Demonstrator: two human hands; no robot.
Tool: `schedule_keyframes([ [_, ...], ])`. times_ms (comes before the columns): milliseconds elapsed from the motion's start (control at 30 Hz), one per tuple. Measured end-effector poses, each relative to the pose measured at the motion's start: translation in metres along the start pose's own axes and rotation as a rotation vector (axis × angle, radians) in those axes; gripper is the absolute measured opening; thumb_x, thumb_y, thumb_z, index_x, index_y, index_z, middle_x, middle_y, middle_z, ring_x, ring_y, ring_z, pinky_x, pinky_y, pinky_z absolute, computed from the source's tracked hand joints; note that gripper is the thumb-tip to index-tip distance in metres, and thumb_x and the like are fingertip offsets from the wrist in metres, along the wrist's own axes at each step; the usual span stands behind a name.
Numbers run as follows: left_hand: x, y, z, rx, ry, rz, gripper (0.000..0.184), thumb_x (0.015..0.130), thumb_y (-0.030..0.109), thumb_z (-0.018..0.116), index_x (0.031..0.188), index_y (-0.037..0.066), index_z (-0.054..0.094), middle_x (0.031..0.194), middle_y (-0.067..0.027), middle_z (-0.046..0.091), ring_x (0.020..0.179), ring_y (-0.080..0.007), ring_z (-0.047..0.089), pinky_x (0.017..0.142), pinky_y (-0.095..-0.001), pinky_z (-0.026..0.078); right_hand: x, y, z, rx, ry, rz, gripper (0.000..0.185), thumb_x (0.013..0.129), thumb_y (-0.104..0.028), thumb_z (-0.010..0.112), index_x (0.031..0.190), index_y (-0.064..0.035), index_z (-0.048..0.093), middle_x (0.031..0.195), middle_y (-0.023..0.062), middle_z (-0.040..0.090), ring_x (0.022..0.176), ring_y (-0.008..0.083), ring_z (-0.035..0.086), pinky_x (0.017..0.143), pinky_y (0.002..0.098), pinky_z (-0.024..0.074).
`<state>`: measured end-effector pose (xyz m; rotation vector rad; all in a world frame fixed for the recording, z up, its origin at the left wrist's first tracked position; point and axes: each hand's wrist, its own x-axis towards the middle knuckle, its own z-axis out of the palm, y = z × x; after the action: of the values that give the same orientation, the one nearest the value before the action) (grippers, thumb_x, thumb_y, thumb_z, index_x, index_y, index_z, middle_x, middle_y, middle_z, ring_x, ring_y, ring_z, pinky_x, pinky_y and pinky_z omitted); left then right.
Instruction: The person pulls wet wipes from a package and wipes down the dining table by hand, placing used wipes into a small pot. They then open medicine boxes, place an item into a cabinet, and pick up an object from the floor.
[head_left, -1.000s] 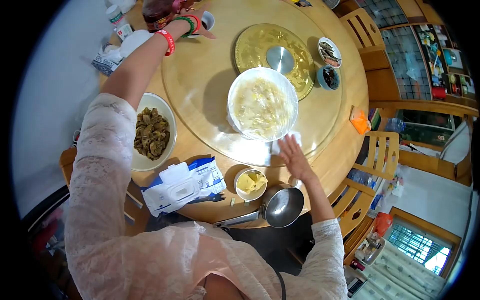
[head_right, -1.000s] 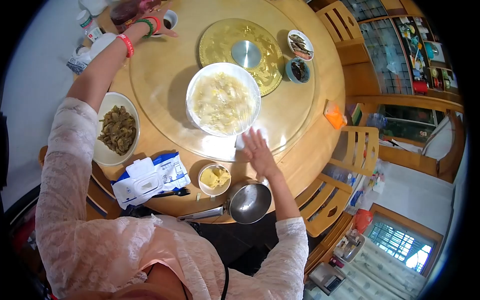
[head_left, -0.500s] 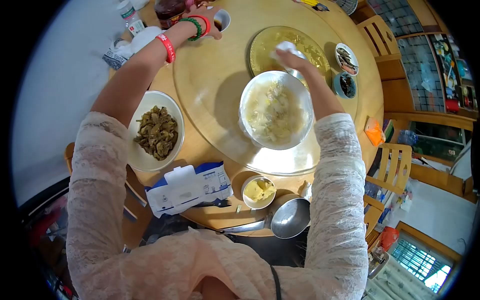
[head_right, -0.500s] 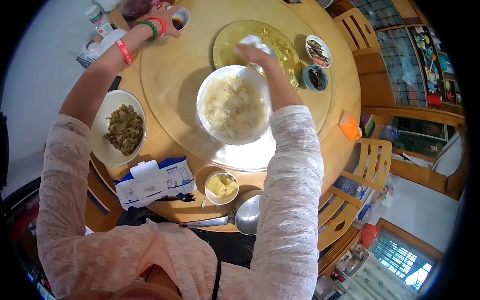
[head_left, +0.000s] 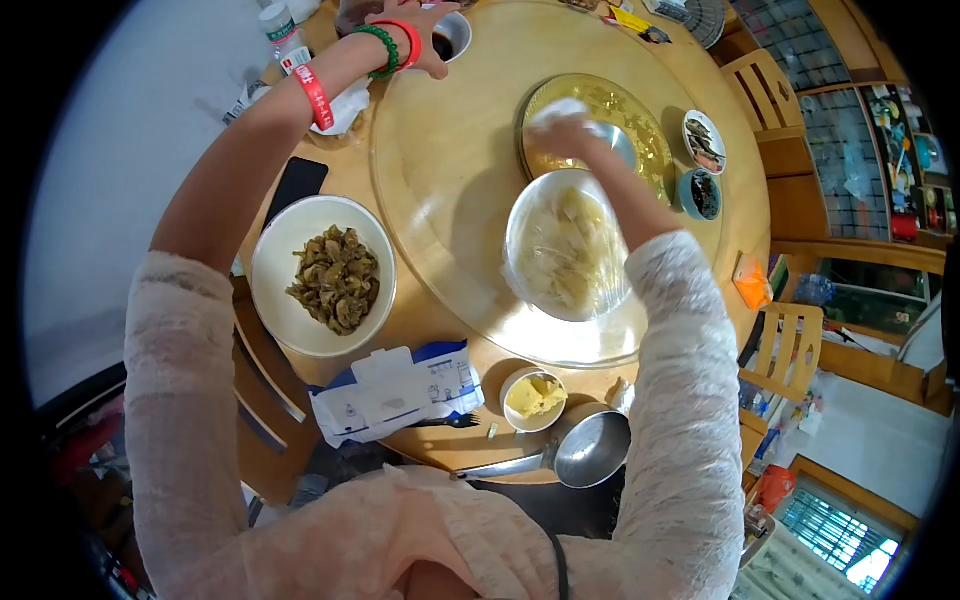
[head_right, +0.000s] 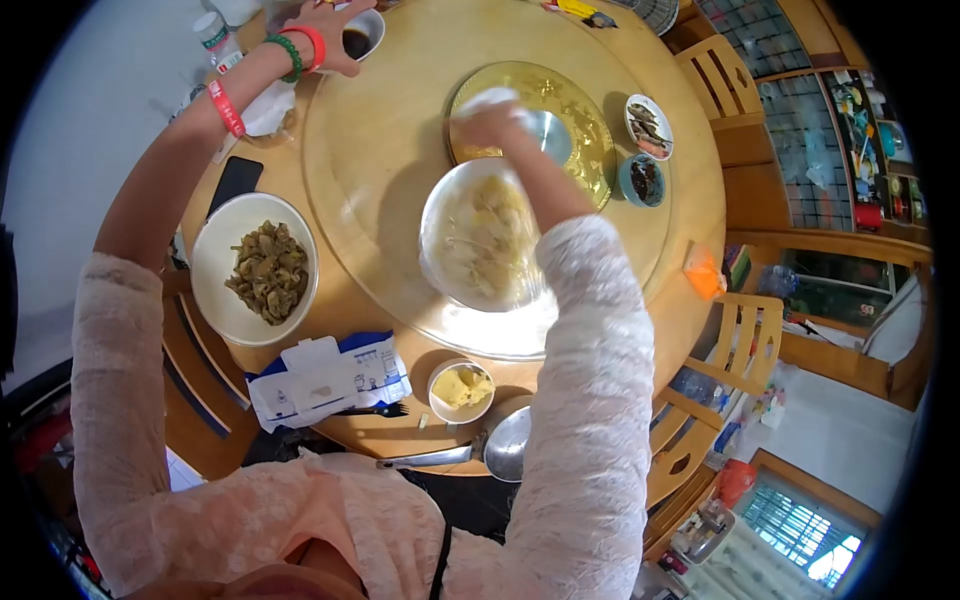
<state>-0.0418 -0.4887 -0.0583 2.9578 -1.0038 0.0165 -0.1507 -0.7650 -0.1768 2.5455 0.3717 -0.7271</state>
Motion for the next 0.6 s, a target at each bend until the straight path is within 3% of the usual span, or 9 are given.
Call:
schedule_keyframes([
  [33, -0.004, -0.003, -0.001, 0.016, 0.008, 0.004, 0.11, 0.046, 0.053, 0.078, 0.14, 0.017, 0.034, 0.138, -0.0231, 0.038, 0.125, -0.0385, 0.039, 0.099, -0.0514, 0.037, 0.019, 0.043, 0.037, -0.16, 0.027, 0.012, 0.053, 0.092, -0.043, 0.037, 0.142, -0.0252, 0.029, 0.124, 0.0127, 0.057, 0.109, 0.0345, 0.057, 0.072, 0.0597, 0.0474],
  [100, -0.02, 0.0, -0.018, 0.017, -0.048, -0.121, 0.112, 0.047, 0.053, 0.077, 0.142, 0.02, 0.029, 0.139, -0.0245, 0.036, 0.126, -0.04, 0.036, 0.103, -0.05, 0.032, 0.027, 0.068, 0.041, 0.279, -0.07, 0.574, 0.062, 0.09, -0.055, 0.033, 0.144, -0.0246, 0.024, 0.136, 0.0164, 0.038, 0.122, 0.0396, 0.039, 0.087, 0.0602, 0.0367],
  [167, -0.021, -0.009, -0.021, -0.011, -0.078, -0.092, 0.113, 0.047, 0.053, 0.077, 0.142, 0.019, 0.028, 0.139, -0.0244, 0.036, 0.127, -0.04, 0.035, 0.103, -0.0497, 0.032, 0.046, 0.061, 0.03, 0.542, -0.022, 0.828, 0.073, 0.087, -0.066, 0.029, 0.146, -0.024, 0.019, 0.149, 0.02, 0.02, 0.134, 0.0448, 0.021, 0.101, 0.0607, 0.0261],
  [233, -0.023, -0.014, -0.02, -0.044, -0.119, -0.068, 0.114, 0.047, 0.054, 0.078, 0.143, 0.019, 0.028, 0.138, -0.0243, 0.036, 0.128, -0.0399, 0.034, 0.104, -0.0493, 0.031, 0.093, 0.043, 0.019, 0.736, 0.089, 0.619, 0.088, 0.081, -0.072, 0.033, 0.148, -0.02, 0.009, 0.152, 0.0193, -0.003, 0.135, 0.0518, 0.003, 0.107, 0.0611, 0.0109],
  [300, -0.018, -0.018, -0.017, 0.025, -0.081, -0.015, 0.114, 0.047, 0.053, 0.078, 0.143, 0.017, 0.028, 0.137, -0.0247, 0.038, 0.127, -0.04, 0.035, 0.103, -0.0487, 0.032, 0.072, -0.016, -0.054, 0.738, 0.096, 0.503, 0.085, 0.082, -0.071, 0.034, 0.148, -0.0216, 0.01, 0.152, 0.0177, -0.002, 0.135, 0.0511, 0.001, 0.106, 0.0628, 0.0124],
  [367, -0.018, -0.019, -0.015, 0.035, -0.05, 0.004, 0.115, 0.046, 0.054, 0.078, 0.142, 0.016, 0.028, 0.136, -0.0244, 0.04, 0.126, -0.0392, 0.037, 0.104, -0.0478, 0.032, 0.103, -0.048, -0.061, 0.56, 0.09, 0.311, 0.082, 0.083, -0.069, 0.034, 0.147, -0.0231, 0.011, 0.153, 0.0157, -0.002, 0.135, 0.0509, -0.001, 0.104, 0.065, 0.0145],
  [467, -0.008, -0.024, 0.0, -0.005, 0.064, 0.135, 0.111, 0.047, 0.054, 0.077, 0.14, 0.012, 0.032, 0.133, -0.0227, 0.044, 0.123, -0.0371, 0.041, 0.104, -0.0452, 0.032, 0.057, -0.122, -0.103, 0.649, 0.1, 0.23, 0.08, 0.084, -0.066, 0.033, 0.148, -0.0223, 0.012, 0.153, 0.0138, -0.001, 0.135, 0.0516, -0.001, 0.103, 0.0669, 0.0144],
  [533, -0.009, -0.001, -0.007, -0.139, -0.099, -0.101, 0.096, 0.053, 0.038, 0.074, 0.139, 0.03, 0.032, 0.134, -0.0143, 0.045, 0.123, -0.0374, 0.041, 0.09, -0.0541, 0.043, 0.024, -0.177, -0.11, 0.607, 0.142, 0.204, 0.079, 0.084, -0.064, 0.033, 0.147, -0.0207, 0.014, 0.152, 0.0187, 0.003, 0.134, 0.0528, 0.003, 0.103, 0.0666, 0.0146],
  [600, -0.013, 0.019, -0.007, -0.05, -0.035, -0.099, 0.096, 0.053, 0.039, 0.074, 0.139, 0.03, 0.033, 0.132, -0.0146, 0.046, 0.123, -0.0373, 0.041, 0.088, -0.0527, 0.045, -0.017, -0.216, -0.096, 0.613, 0.269, 0.204, 0.07, 0.092, -0.053, 0.024, 0.146, -0.0101, 0.016, 0.149, 0.0275, 0.005, 0.132, 0.0561, 0.007, 0.103, 0.0663, 0.0147],
])
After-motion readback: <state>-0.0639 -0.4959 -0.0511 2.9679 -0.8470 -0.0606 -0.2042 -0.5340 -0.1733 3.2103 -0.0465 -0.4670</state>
